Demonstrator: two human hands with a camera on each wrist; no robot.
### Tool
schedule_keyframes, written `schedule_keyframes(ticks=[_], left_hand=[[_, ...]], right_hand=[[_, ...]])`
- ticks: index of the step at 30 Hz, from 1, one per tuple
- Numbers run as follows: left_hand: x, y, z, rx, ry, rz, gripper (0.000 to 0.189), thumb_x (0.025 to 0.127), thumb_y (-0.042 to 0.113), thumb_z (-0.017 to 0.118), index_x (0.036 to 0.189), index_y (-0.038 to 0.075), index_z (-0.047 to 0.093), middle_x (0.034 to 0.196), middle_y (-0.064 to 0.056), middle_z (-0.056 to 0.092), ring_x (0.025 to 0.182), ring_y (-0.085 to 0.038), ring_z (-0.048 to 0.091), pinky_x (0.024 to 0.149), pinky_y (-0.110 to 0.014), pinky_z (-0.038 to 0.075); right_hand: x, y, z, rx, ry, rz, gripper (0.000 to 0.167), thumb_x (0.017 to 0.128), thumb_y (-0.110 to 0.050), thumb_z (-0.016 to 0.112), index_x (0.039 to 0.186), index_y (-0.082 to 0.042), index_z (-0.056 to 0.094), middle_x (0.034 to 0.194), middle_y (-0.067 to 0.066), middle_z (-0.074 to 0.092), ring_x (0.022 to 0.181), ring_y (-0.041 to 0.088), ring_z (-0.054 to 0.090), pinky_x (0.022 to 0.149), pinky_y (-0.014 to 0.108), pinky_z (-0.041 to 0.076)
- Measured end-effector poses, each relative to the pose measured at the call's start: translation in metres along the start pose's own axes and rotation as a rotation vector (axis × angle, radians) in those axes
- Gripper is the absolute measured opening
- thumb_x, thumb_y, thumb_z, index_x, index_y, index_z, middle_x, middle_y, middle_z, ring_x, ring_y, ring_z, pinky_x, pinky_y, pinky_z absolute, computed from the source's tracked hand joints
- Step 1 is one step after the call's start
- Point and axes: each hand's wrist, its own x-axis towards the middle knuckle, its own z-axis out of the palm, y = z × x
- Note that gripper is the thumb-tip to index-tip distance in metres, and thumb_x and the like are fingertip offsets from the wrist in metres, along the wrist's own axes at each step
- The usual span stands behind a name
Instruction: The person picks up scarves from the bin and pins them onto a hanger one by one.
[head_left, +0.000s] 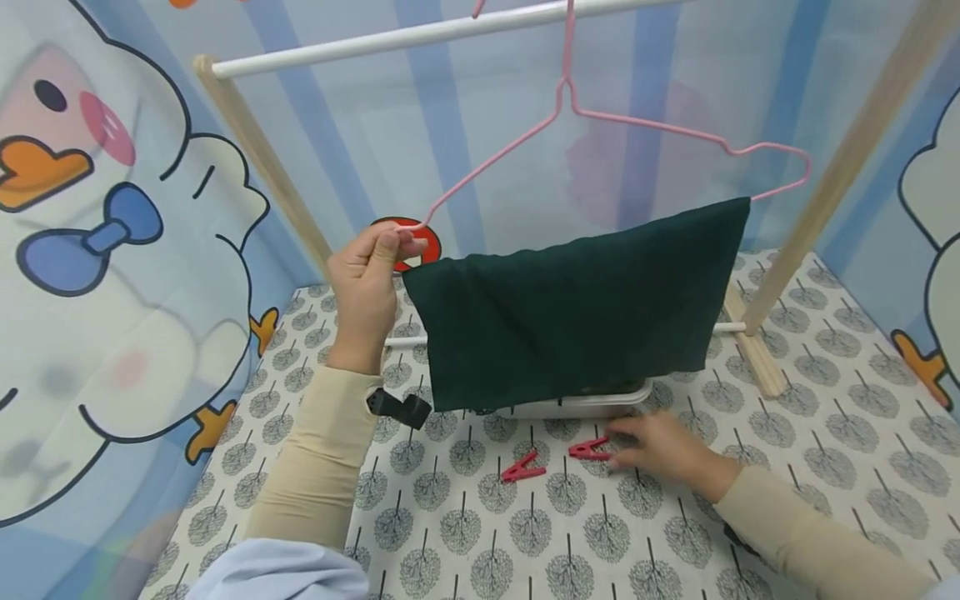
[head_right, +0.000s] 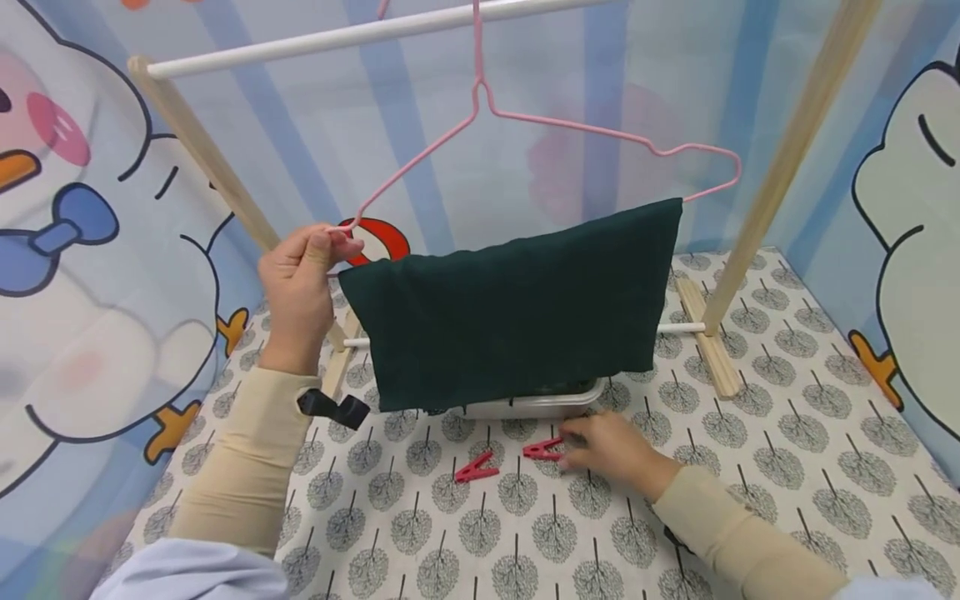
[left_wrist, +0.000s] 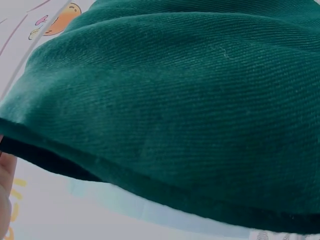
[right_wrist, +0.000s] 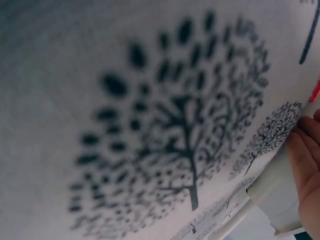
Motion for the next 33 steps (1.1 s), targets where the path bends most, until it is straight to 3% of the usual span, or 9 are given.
schedule_keyframes(ticks=[4, 11, 15, 18, 21, 23, 27, 30, 33], left_hand=[[0.000, 0.002, 0.002, 0.015, 0.015, -0.011, 0.018, 0.092, 0.008, 0.055, 0.088, 0.000, 0.070, 0.074, 0.010, 0.069, 0.073, -0.009, 0.067, 0.081, -0.034, 0.053], [-0.002, 0.004, 0.005, 0.051, 0.030, -0.027, 0.024, 0.092, 0.009, 0.055, 0.091, -0.013, 0.065, 0.075, 0.012, 0.068, 0.075, -0.009, 0.068, 0.081, -0.033, 0.053], [-0.002, 0.005, 0.003, 0.058, 0.041, -0.021, 0.024, 0.092, 0.008, 0.055, 0.091, -0.015, 0.064, 0.075, 0.012, 0.068, 0.074, -0.009, 0.068, 0.081, -0.033, 0.054], [-0.003, 0.006, 0.002, 0.054, 0.054, -0.015, 0.024, 0.092, 0.008, 0.055, 0.090, -0.014, 0.064, 0.076, 0.011, 0.069, 0.074, -0.009, 0.068, 0.080, -0.033, 0.054], [-0.005, 0.006, 0.003, 0.056, 0.064, -0.008, 0.023, 0.091, 0.008, 0.056, 0.088, -0.012, 0.065, 0.077, 0.010, 0.070, 0.074, -0.010, 0.068, 0.080, -0.034, 0.054], [-0.008, 0.005, 0.004, 0.066, 0.062, -0.012, 0.022, 0.091, 0.008, 0.056, 0.089, -0.011, 0.066, 0.077, 0.011, 0.070, 0.075, -0.009, 0.068, 0.080, -0.033, 0.054], [-0.011, 0.004, 0.009, 0.075, 0.044, -0.021, 0.022, 0.092, 0.008, 0.055, 0.090, -0.012, 0.065, 0.076, 0.015, 0.069, 0.076, -0.007, 0.068, 0.076, -0.030, 0.054], [-0.011, 0.004, 0.013, 0.062, 0.028, -0.013, 0.023, 0.093, 0.006, 0.053, 0.091, -0.015, 0.063, 0.077, 0.015, 0.069, 0.077, -0.006, 0.068, 0.075, -0.030, 0.054], [-0.011, 0.005, 0.017, 0.041, 0.013, -0.005, 0.023, 0.092, 0.004, 0.052, 0.092, -0.017, 0.062, 0.080, 0.012, 0.069, 0.076, -0.005, 0.068, 0.078, -0.033, 0.055]], right_hand=[[0.003, 0.000, 0.000, 0.000, -0.024, 0.025, 0.042, 0.074, -0.029, 0.076, 0.105, -0.002, 0.068, 0.094, 0.007, 0.070, 0.079, 0.018, 0.066, 0.068, 0.032, 0.055], [0.007, 0.001, 0.003, -0.014, -0.058, 0.046, 0.042, 0.072, -0.031, 0.077, 0.104, -0.005, 0.068, 0.096, 0.005, 0.069, 0.082, 0.018, 0.066, 0.069, 0.033, 0.054], [0.010, 0.000, 0.007, -0.065, -0.044, -0.005, 0.037, 0.071, -0.028, 0.078, 0.099, -0.005, 0.068, 0.091, 0.003, 0.068, 0.074, 0.014, 0.062, 0.066, 0.031, 0.052], [0.014, 0.000, 0.008, -0.091, -0.025, -0.044, 0.029, 0.071, -0.026, 0.078, 0.091, -0.008, 0.067, 0.081, -0.003, 0.064, 0.065, 0.007, 0.052, 0.059, 0.027, 0.047], [0.014, -0.001, 0.009, -0.094, -0.023, -0.045, 0.026, 0.072, -0.026, 0.077, 0.088, -0.010, 0.066, 0.076, -0.006, 0.059, 0.062, 0.003, 0.044, 0.056, 0.025, 0.042], [0.011, -0.003, 0.007, -0.079, -0.031, -0.033, 0.027, 0.073, -0.026, 0.077, 0.090, -0.009, 0.067, 0.078, -0.005, 0.061, 0.063, 0.003, 0.046, 0.056, 0.025, 0.043], [0.006, -0.018, -0.014, -0.037, -0.012, -0.071, 0.036, 0.075, -0.025, 0.075, 0.101, -0.002, 0.068, 0.092, 0.006, 0.069, 0.074, 0.014, 0.064, 0.063, 0.029, 0.053], [0.010, -0.036, -0.044, -0.036, 0.057, -0.205, 0.037, 0.073, -0.021, 0.076, 0.103, -0.001, 0.068, 0.100, 0.013, 0.069, 0.085, 0.023, 0.068, 0.067, 0.032, 0.056], [0.019, -0.056, -0.081, -0.066, 0.133, -0.352, 0.036, 0.071, -0.019, 0.078, 0.102, -0.002, 0.069, 0.101, 0.015, 0.069, 0.085, 0.023, 0.068, 0.065, 0.030, 0.057]])
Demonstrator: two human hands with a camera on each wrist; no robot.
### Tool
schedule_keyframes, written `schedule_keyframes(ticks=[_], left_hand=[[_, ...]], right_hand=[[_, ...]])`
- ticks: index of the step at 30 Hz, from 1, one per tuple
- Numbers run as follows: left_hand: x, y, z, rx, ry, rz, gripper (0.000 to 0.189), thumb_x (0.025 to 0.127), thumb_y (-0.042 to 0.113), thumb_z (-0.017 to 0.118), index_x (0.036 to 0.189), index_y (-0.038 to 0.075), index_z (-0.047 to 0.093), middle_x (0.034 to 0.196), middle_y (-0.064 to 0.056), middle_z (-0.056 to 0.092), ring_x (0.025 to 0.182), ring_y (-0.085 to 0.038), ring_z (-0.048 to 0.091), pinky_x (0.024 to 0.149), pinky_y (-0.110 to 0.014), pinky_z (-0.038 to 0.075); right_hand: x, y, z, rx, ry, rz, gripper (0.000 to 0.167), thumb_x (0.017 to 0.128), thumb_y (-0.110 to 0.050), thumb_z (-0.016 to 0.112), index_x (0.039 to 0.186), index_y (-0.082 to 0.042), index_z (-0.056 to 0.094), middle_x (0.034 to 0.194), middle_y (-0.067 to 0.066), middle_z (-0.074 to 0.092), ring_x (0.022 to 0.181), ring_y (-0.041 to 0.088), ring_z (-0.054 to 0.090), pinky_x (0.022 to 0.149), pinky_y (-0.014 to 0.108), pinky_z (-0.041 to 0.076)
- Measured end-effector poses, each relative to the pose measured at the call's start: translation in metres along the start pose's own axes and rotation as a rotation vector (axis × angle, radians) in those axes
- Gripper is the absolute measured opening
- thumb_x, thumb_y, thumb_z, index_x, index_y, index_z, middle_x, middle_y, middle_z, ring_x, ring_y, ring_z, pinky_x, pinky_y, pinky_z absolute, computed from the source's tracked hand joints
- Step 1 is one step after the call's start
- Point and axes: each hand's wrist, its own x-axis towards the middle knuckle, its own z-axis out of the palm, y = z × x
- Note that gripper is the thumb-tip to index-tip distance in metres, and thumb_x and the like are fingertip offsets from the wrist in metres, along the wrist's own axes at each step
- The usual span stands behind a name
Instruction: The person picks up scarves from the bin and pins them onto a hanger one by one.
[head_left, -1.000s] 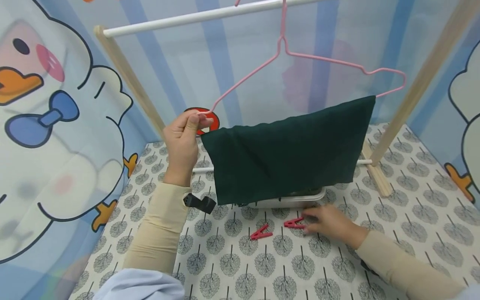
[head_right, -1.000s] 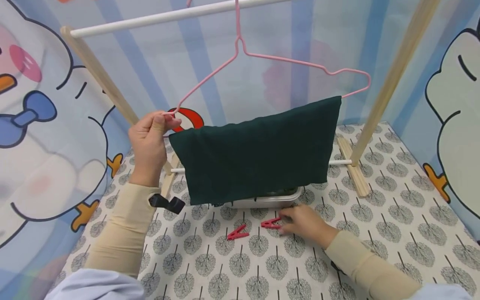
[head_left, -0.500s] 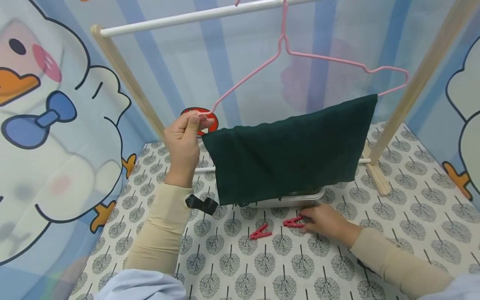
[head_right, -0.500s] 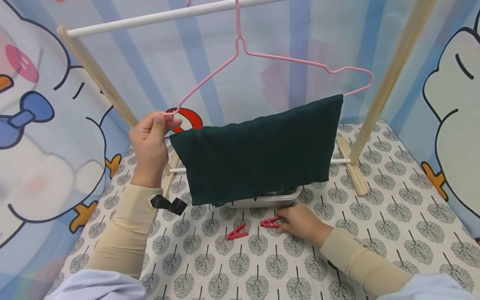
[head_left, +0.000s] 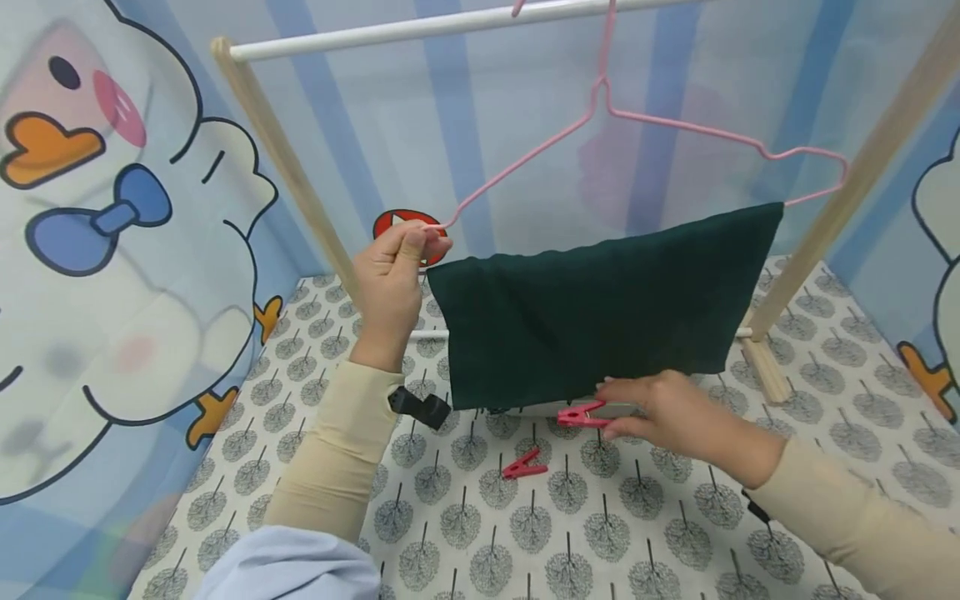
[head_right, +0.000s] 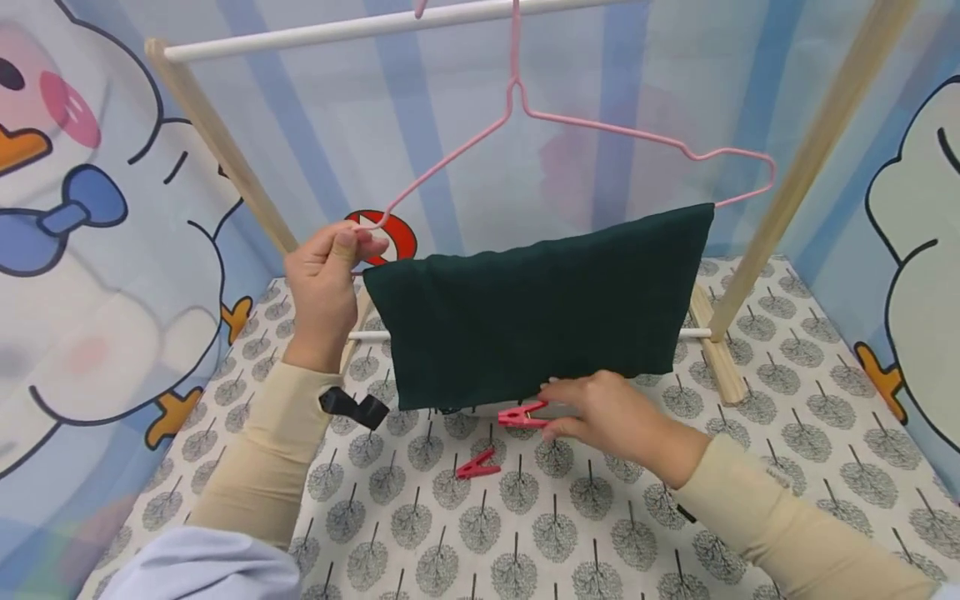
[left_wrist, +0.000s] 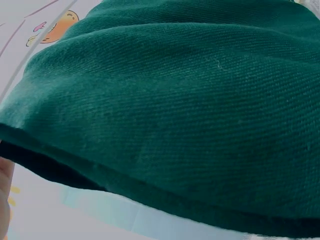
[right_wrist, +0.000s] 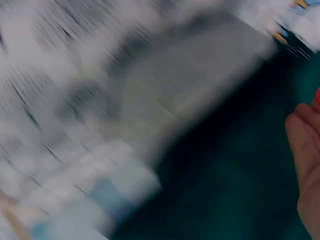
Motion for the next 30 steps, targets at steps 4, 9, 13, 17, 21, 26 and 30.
schedule_keyframes(ticks=[4, 9, 13, 17, 21, 26, 30], left_hand=[[0.001, 0.000, 0.006, -0.016, -0.026, 0.011, 0.022, 0.092, 0.003, 0.052, 0.093, -0.018, 0.061, 0.084, 0.005, 0.067, 0.076, -0.004, 0.067, 0.082, -0.036, 0.055], [0.005, -0.002, 0.015, -0.025, -0.053, 0.048, 0.020, 0.091, 0.001, 0.053, 0.093, -0.018, 0.062, 0.084, -0.012, 0.067, 0.076, -0.004, 0.067, 0.080, -0.037, 0.055], [0.006, -0.003, 0.022, 0.004, -0.068, 0.057, 0.017, 0.091, -0.001, 0.054, 0.092, -0.014, 0.064, 0.081, -0.013, 0.068, 0.076, -0.009, 0.068, 0.080, -0.036, 0.055], [0.005, -0.005, 0.029, 0.033, -0.090, 0.043, 0.017, 0.090, 0.002, 0.055, 0.093, -0.011, 0.066, 0.081, -0.010, 0.069, 0.078, -0.017, 0.069, 0.081, -0.035, 0.055], [0.002, -0.005, 0.035, 0.046, -0.100, 0.028, 0.017, 0.090, 0.003, 0.057, 0.092, -0.011, 0.066, 0.080, -0.015, 0.069, 0.078, -0.021, 0.069, 0.082, -0.033, 0.055], [-0.002, -0.006, 0.041, 0.059, -0.116, -0.003, 0.016, 0.090, 0.004, 0.057, 0.093, -0.009, 0.066, 0.082, -0.020, 0.068, 0.080, -0.026, 0.068, 0.082, -0.031, 0.054], [-0.003, -0.006, 0.047, 0.043, -0.133, 0.015, 0.016, 0.090, 0.002, 0.056, 0.093, -0.010, 0.066, 0.083, -0.023, 0.067, 0.081, -0.031, 0.067, 0.082, -0.031, 0.055]], right_hand=[[0.028, -0.015, -0.049, -0.058, 0.035, -0.069, 0.039, 0.069, -0.022, 0.079, 0.103, -0.004, 0.069, 0.105, 0.016, 0.068, 0.077, 0.018, 0.069, 0.061, 0.027, 0.056], [0.066, -0.019, -0.101, -0.154, 0.067, -0.096, 0.036, 0.068, -0.021, 0.080, 0.100, -0.008, 0.071, 0.097, 0.013, 0.071, 0.045, 0.000, 0.049, 0.046, 0.021, 0.043], [0.093, -0.017, -0.122, -0.179, 0.071, -0.117, 0.023, 0.071, -0.015, 0.079, 0.092, -0.007, 0.072, 0.079, 0.002, 0.071, 0.048, 0.001, 0.050, 0.049, 0.025, 0.045], [0.112, -0.015, -0.127, -0.203, 0.007, -0.047, 0.016, 0.074, -0.013, 0.077, 0.088, -0.007, 0.071, 0.076, 0.001, 0.070, 0.057, 0.009, 0.058, 0.055, 0.032, 0.050], [0.124, -0.015, -0.124, -0.208, -0.057, 0.006, 0.009, 0.078, -0.012, 0.074, 0.086, -0.007, 0.071, 0.076, 0.002, 0.069, 0.062, 0.013, 0.059, 0.060, 0.036, 0.051], [0.133, -0.014, -0.121, -0.226, -0.098, 0.025, 0.004, 0.080, -0.008, 0.072, 0.078, -0.006, 0.069, 0.068, 0.002, 0.065, 0.057, 0.012, 0.053, 0.057, 0.032, 0.048], [0.139, -0.016, -0.122, -0.264, -0.141, 0.041, 0.007, 0.080, -0.008, 0.072, 0.075, -0.005, 0.067, 0.063, 0.002, 0.061, 0.054, 0.013, 0.049, 0.054, 0.030, 0.044]])
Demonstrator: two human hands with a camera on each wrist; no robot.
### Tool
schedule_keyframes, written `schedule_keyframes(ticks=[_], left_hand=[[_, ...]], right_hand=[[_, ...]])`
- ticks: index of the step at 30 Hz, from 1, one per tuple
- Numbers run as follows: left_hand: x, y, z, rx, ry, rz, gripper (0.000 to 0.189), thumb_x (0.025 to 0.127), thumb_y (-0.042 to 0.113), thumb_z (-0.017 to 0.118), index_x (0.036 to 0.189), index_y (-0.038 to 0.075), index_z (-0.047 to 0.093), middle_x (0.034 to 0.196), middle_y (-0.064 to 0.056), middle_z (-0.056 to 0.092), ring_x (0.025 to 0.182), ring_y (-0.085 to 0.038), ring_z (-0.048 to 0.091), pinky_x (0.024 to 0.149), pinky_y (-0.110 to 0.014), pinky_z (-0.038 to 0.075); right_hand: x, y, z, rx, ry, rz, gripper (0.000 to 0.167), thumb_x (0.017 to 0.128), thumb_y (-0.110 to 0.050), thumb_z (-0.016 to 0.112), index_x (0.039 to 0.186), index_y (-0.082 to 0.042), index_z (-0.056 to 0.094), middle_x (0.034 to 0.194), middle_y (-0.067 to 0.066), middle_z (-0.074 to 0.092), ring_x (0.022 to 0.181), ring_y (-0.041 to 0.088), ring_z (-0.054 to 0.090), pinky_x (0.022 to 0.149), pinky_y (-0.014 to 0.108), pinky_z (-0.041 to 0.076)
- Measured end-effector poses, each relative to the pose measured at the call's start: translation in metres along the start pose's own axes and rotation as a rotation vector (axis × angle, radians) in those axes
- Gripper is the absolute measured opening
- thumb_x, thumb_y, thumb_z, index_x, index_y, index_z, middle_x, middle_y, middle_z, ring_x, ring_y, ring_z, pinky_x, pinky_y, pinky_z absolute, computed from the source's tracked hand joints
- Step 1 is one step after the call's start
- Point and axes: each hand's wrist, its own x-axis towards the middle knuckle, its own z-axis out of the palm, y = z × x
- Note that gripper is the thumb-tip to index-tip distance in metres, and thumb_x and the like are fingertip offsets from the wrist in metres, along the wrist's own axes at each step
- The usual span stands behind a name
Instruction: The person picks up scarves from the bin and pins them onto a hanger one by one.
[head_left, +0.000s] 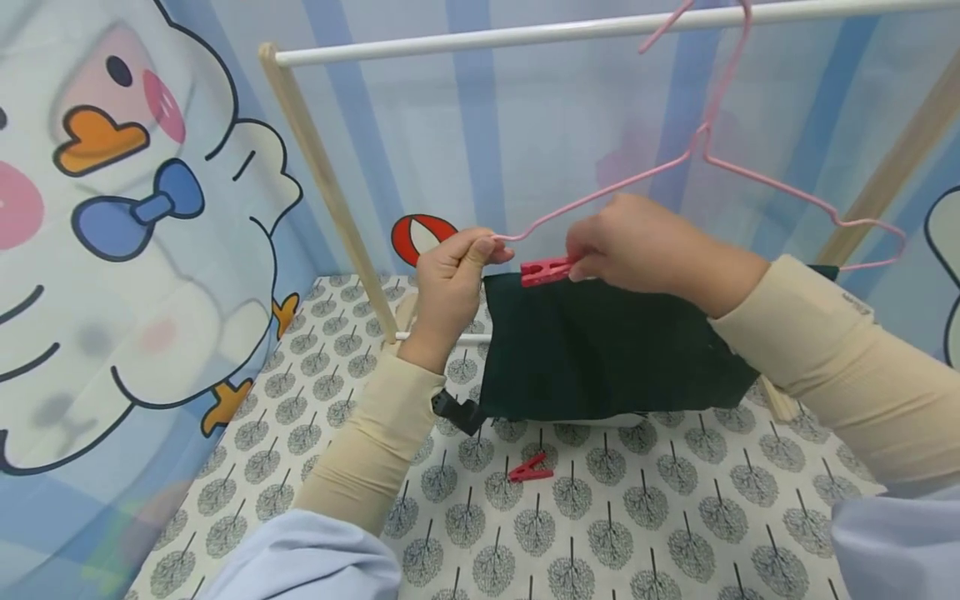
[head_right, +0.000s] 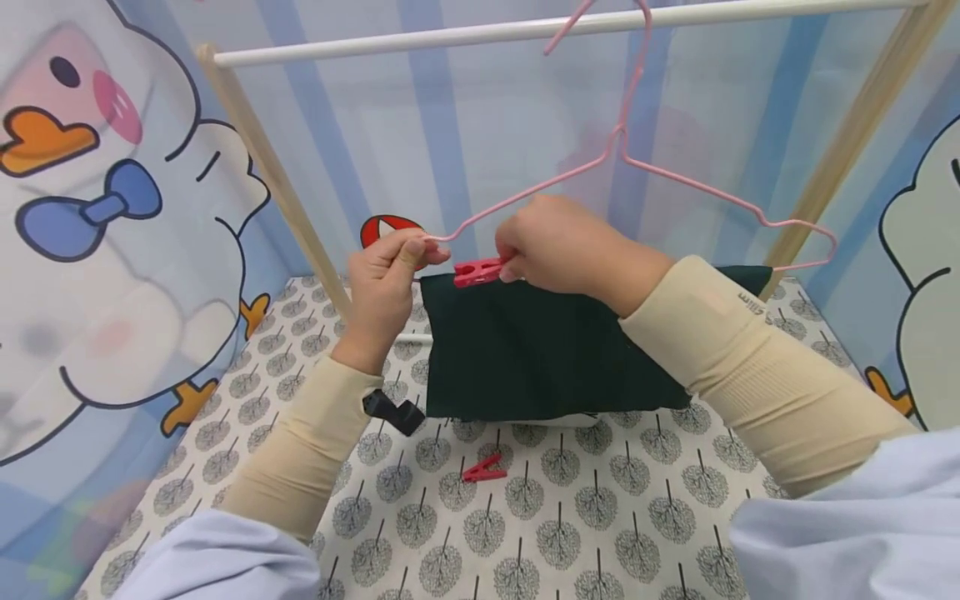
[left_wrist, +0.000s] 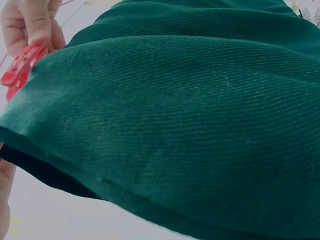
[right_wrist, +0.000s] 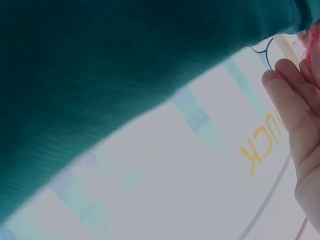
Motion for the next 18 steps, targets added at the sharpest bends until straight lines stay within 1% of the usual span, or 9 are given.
schedule_keyframes(ticks=[5, 9, 11, 15, 18], left_hand=[[0.002, 0.001, 0.005, 0.002, -0.014, 0.045, 0.015, 0.090, 0.000, 0.056, 0.092, -0.012, 0.065, 0.082, -0.025, 0.067, 0.080, -0.033, 0.067, 0.081, -0.031, 0.055], [0.002, 0.002, 0.007, -0.003, -0.029, 0.068, 0.014, 0.089, -0.001, 0.055, 0.091, -0.011, 0.065, 0.081, -0.025, 0.067, 0.079, -0.033, 0.067, 0.080, -0.032, 0.055], [0.001, 0.003, 0.009, -0.019, -0.033, 0.068, 0.014, 0.089, -0.001, 0.055, 0.091, -0.012, 0.065, 0.080, -0.024, 0.067, 0.078, -0.033, 0.067, 0.079, -0.033, 0.056], [0.000, 0.005, 0.013, -0.050, -0.040, 0.054, 0.014, 0.090, -0.002, 0.055, 0.090, -0.013, 0.064, 0.079, -0.024, 0.066, 0.076, -0.032, 0.067, 0.077, -0.034, 0.056], [-0.001, 0.004, 0.016, -0.063, -0.042, 0.054, 0.014, 0.089, -0.003, 0.054, 0.089, -0.014, 0.064, 0.078, -0.025, 0.066, 0.074, -0.031, 0.066, 0.076, -0.034, 0.057]], right_hand=[[0.007, -0.008, -0.004, -0.032, -0.106, 0.076, 0.008, 0.080, -0.008, 0.071, 0.075, -0.005, 0.065, 0.061, 0.003, 0.058, 0.054, 0.017, 0.047, 0.051, 0.027, 0.040], [0.013, -0.015, -0.005, -0.098, -0.189, 0.109, 0.008, 0.081, -0.009, 0.070, 0.076, -0.005, 0.065, 0.060, 0.004, 0.057, 0.056, 0.019, 0.048, 0.052, 0.027, 0.039], [0.017, -0.020, -0.006, -0.131, -0.232, 0.117, 0.008, 0.081, -0.009, 0.070, 0.077, -0.004, 0.065, 0.061, 0.005, 0.056, 0.057, 0.019, 0.048, 0.052, 0.027, 0.040], [0.022, -0.029, -0.005, -0.195, -0.315, 0.126, 0.008, 0.084, -0.011, 0.068, 0.084, -0.003, 0.066, 0.066, 0.006, 0.059, 0.061, 0.019, 0.052, 0.055, 0.028, 0.046], [0.023, -0.032, -0.004, -0.222, -0.347, 0.128, 0.011, 0.085, -0.012, 0.066, 0.089, -0.002, 0.067, 0.068, 0.006, 0.060, 0.063, 0.019, 0.054, 0.058, 0.029, 0.049]])
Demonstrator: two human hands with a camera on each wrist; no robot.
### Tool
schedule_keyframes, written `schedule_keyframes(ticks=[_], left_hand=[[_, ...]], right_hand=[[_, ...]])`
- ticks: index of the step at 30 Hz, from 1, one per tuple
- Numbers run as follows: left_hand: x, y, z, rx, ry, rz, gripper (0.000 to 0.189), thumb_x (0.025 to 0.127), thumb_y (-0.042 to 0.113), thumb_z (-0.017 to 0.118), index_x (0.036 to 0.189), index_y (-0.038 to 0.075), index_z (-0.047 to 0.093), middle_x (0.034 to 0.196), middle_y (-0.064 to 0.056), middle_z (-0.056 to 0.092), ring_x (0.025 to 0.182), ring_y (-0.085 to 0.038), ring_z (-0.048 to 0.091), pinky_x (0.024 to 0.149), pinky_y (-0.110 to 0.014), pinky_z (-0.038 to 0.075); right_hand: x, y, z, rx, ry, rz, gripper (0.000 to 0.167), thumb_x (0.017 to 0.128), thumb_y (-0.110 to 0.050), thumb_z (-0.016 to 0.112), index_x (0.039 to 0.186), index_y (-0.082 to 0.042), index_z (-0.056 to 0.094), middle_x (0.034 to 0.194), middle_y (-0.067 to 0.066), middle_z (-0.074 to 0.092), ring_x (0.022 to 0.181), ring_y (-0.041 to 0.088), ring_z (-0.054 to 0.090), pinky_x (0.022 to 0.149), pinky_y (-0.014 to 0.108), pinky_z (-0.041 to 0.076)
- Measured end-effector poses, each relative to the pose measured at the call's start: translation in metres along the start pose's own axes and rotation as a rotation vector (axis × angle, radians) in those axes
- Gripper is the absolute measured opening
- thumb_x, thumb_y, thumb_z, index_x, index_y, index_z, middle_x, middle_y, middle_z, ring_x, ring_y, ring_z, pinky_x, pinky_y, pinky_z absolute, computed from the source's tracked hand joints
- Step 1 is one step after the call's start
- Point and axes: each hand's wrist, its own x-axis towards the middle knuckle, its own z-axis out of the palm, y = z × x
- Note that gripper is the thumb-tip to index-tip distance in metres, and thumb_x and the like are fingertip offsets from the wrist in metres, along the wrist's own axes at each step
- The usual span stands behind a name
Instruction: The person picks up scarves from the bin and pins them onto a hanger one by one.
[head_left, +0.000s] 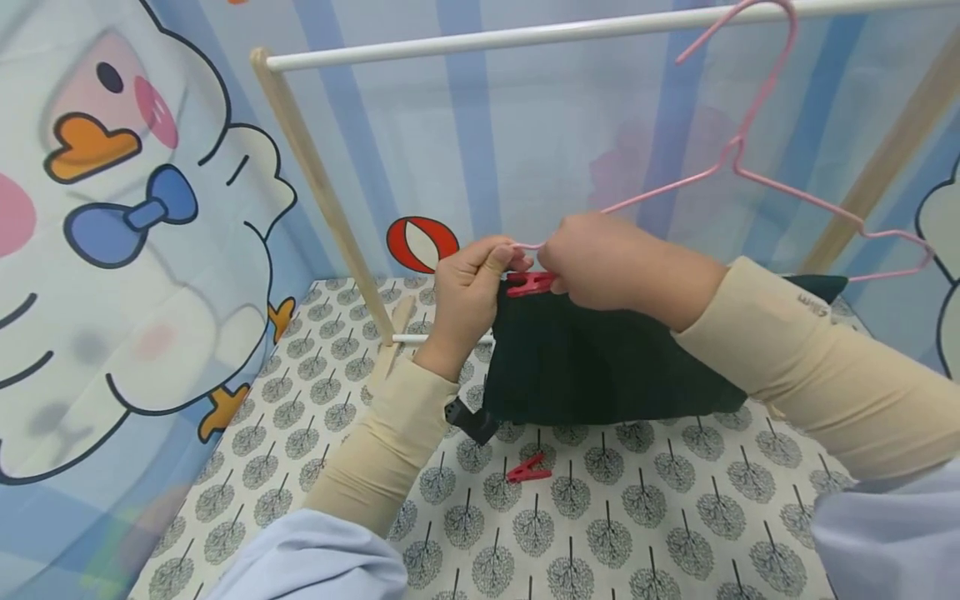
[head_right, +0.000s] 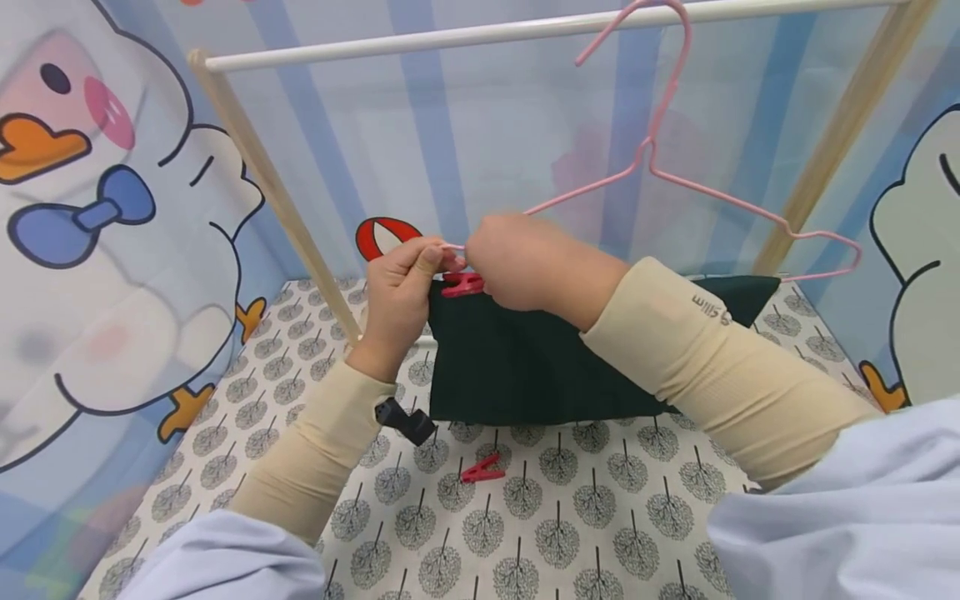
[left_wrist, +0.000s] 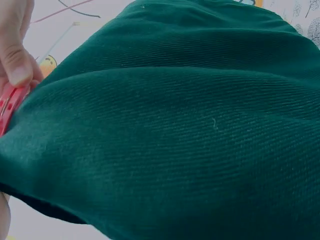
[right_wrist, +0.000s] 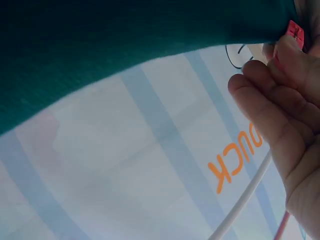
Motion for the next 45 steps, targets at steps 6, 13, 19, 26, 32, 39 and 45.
schedule_keyframes(ticks=[6, 13, 19, 26, 32, 39, 45], left_hand=[[0.000, -0.005, 0.001, 0.002, -0.033, 0.015, 0.015, 0.090, -0.002, 0.054, 0.089, -0.013, 0.064, 0.078, -0.022, 0.067, 0.076, -0.029, 0.067, 0.075, -0.033, 0.057], [0.000, -0.007, 0.000, 0.015, -0.045, 0.031, 0.014, 0.089, -0.005, 0.054, 0.091, -0.013, 0.065, 0.080, -0.026, 0.066, 0.076, -0.032, 0.067, 0.077, -0.032, 0.056], [0.001, -0.007, 0.006, 0.011, -0.059, 0.025, 0.014, 0.089, -0.002, 0.055, 0.091, -0.013, 0.064, 0.080, -0.026, 0.066, 0.077, -0.035, 0.066, 0.078, -0.031, 0.056], [-0.003, -0.006, 0.012, 0.002, -0.084, 0.016, 0.013, 0.089, -0.003, 0.055, 0.089, -0.013, 0.065, 0.080, -0.025, 0.065, 0.075, -0.032, 0.065, 0.077, -0.031, 0.056], [-0.004, -0.007, 0.012, 0.007, -0.097, 0.019, 0.015, 0.090, -0.004, 0.053, 0.091, -0.014, 0.064, 0.084, -0.027, 0.065, 0.079, -0.034, 0.064, 0.077, -0.030, 0.055], [-0.007, -0.008, 0.007, 0.013, -0.099, 0.047, 0.021, 0.093, 0.001, 0.049, 0.091, -0.012, 0.065, 0.080, -0.024, 0.064, 0.065, -0.015, 0.055, 0.064, -0.025, 0.048], [-0.007, -0.006, 0.007, -0.016, -0.069, 0.027, 0.022, 0.094, -0.001, 0.047, 0.094, -0.016, 0.063, 0.081, -0.029, 0.062, 0.053, -0.011, 0.039, 0.060, -0.023, 0.042]], right_hand=[[-0.005, 0.003, 0.001, -0.032, -0.011, 0.000, 0.009, 0.083, -0.011, 0.068, 0.085, -0.003, 0.066, 0.068, 0.005, 0.059, 0.063, 0.018, 0.054, 0.059, 0.030, 0.049], [-0.014, 0.009, 0.001, -0.070, -0.033, 0.014, 0.006, 0.083, -0.009, 0.068, 0.082, -0.005, 0.064, 0.068, 0.004, 0.058, 0.064, 0.018, 0.054, 0.061, 0.032, 0.050], [-0.013, 0.007, 0.002, -0.106, -0.089, 0.040, 0.004, 0.081, -0.006, 0.069, 0.082, -0.005, 0.065, 0.070, 0.005, 0.059, 0.066, 0.018, 0.055, 0.064, 0.034, 0.052], [-0.010, -0.005, 0.002, -0.128, -0.178, 0.072, 0.010, 0.088, -0.003, 0.059, 0.080, -0.006, 0.064, 0.074, 0.005, 0.058, 0.065, 0.019, 0.051, 0.059, 0.031, 0.047], [-0.008, -0.015, 0.002, -0.157, -0.130, 0.052, 0.011, 0.090, -0.003, 0.056, 0.087, -0.006, 0.067, 0.078, 0.005, 0.060, 0.064, 0.019, 0.049, 0.059, 0.031, 0.047], [-0.003, -0.024, 0.005, -0.157, -0.057, 0.014, 0.016, 0.093, -0.005, 0.054, 0.083, -0.006, 0.066, 0.069, 0.004, 0.055, 0.058, 0.018, 0.044, 0.053, 0.028, 0.041], [0.000, -0.028, 0.006, -0.189, -0.010, 0.029, 0.016, 0.093, -0.004, 0.053, 0.080, -0.006, 0.064, 0.066, 0.006, 0.050, 0.056, 0.018, 0.044, 0.051, 0.029, 0.043]])
